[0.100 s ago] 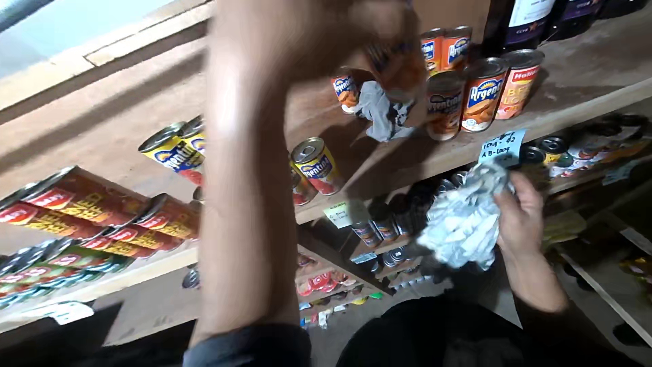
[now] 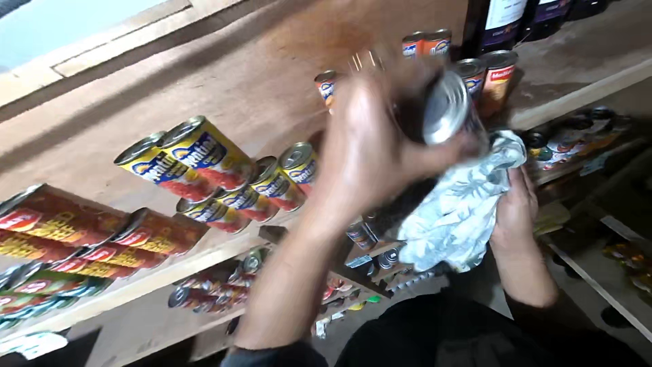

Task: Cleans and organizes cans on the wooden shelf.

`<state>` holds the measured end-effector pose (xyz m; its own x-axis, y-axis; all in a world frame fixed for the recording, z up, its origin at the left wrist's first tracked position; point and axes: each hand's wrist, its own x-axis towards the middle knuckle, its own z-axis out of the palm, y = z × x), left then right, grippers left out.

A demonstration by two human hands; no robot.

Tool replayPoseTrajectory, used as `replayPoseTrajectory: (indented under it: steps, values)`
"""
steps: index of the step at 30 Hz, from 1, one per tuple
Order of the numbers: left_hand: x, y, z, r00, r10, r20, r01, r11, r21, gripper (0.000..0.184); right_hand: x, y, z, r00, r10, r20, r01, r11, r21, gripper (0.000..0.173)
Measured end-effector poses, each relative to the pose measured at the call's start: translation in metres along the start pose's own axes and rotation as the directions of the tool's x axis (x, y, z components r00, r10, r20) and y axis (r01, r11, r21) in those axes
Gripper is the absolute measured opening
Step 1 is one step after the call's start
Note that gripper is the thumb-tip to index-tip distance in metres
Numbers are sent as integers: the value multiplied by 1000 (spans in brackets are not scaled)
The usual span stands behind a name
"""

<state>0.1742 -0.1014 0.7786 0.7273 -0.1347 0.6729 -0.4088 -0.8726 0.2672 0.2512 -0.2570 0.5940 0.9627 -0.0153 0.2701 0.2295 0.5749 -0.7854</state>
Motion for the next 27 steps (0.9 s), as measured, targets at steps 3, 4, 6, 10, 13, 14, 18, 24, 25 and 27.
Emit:
replayPoseTrajectory:
  steps: [3, 4, 6, 10, 13, 14, 18, 24, 25, 27]
  values:
    - [-41, -12, 73, 984, 12, -179, -52, 973, -223, 69, -10, -3, 3, 998, 56, 1, -56, 990, 132, 29]
    - [-50, -19, 90, 974, -8, -224, -63, 950, -305, 72, -12, -2, 3, 999, 53, 0, -53, 991, 121, 29]
    - [-64, -29, 119, 962, -58, -267, -89, 859, -504, 73, -12, -1, 0, 999, 43, -29, -40, 996, 84, 28]
    - [-71, -33, 154, 951, -132, -281, -143, 619, -772, 71, -14, 1, -5, 991, 83, -104, -82, 997, 9, 31]
    - [-69, -29, 162, 958, -129, -256, -154, 520, -840, 72, -18, 3, -13, 975, 167, -143, -182, 979, -95, 40]
    - [-68, -29, 162, 964, -114, -242, -150, 519, -842, 72, -16, 5, -20, 980, 129, -149, -152, 976, -153, 34]
    - [-67, -28, 163, 981, -41, -190, -122, 631, -766, 68, -11, -18, -53, 959, -265, -105, 163, 813, -560, 20]
    - [-66, -25, 179, 995, -9, -96, -48, 819, -572, 47, -13, -54, -32, 714, -403, 572, 670, 159, -725, 32]
    - [-66, -25, 181, 996, -12, -92, -40, 840, -542, 41, -15, -51, -27, 709, -375, 597, 671, 100, -734, 32]
    - [-66, -27, 186, 996, -12, -91, -36, 862, -505, 41, -19, -53, -26, 700, -318, 640, 686, 49, -726, 27]
